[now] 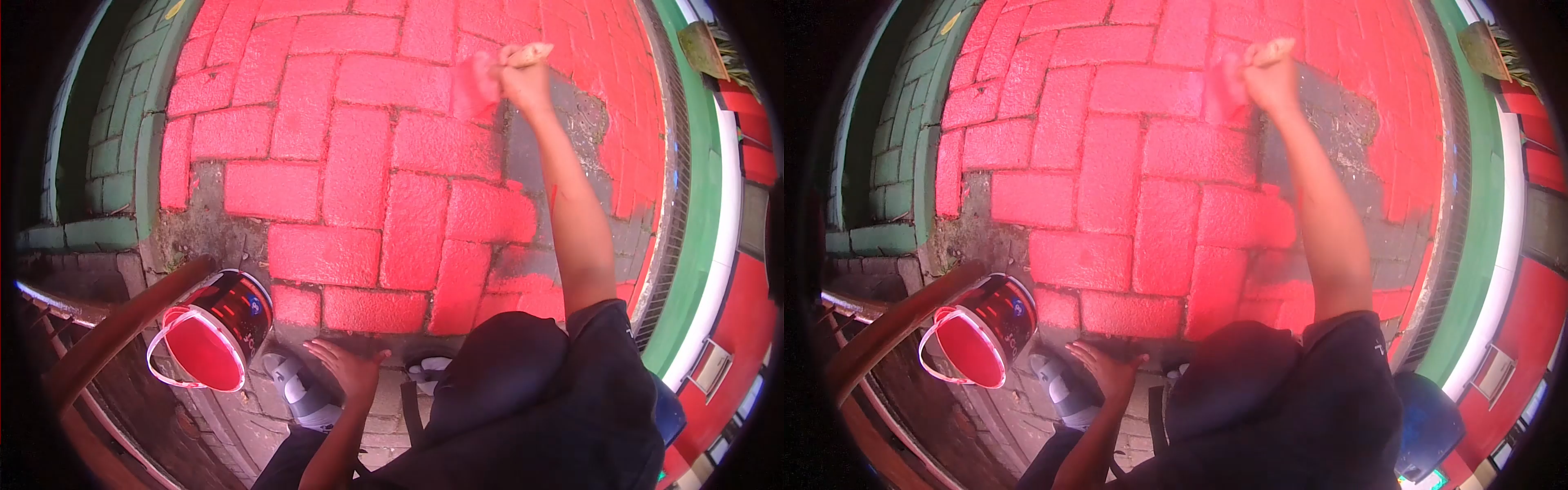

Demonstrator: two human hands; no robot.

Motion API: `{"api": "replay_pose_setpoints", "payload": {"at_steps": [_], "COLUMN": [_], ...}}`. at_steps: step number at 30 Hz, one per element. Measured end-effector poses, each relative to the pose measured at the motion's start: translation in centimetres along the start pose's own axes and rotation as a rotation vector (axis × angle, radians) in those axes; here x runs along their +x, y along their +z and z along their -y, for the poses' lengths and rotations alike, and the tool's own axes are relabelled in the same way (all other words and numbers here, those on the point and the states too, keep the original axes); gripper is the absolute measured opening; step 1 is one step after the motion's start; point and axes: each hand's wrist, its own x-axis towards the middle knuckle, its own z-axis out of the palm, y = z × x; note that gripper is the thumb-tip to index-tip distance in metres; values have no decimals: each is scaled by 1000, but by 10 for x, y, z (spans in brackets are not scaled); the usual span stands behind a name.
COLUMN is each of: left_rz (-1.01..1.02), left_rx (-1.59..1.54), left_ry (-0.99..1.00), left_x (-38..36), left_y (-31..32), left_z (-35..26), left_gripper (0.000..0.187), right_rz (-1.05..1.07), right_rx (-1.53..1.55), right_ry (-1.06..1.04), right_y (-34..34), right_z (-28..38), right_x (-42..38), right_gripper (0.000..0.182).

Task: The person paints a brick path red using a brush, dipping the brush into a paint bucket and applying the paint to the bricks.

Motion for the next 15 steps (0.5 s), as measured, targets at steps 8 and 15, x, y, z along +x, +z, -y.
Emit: {"api": "replay_pose_setpoints", "payload": {"at_steps": [8, 15], "left_rz": [9, 14], "left_rx": [-22, -21], "left_ry": [15, 29], "left_x": [-2, -1], "left_y": [5, 8], "left_z": [7, 7], "left_gripper": [163, 166], "right_rz": [143, 40], "right_rx": [-275, 173], "right_ry": [-435, 141], "right_y": [125, -19], "right_z": [73, -32], "right_x": [-30, 5], "right_gripper": [8, 12]}}
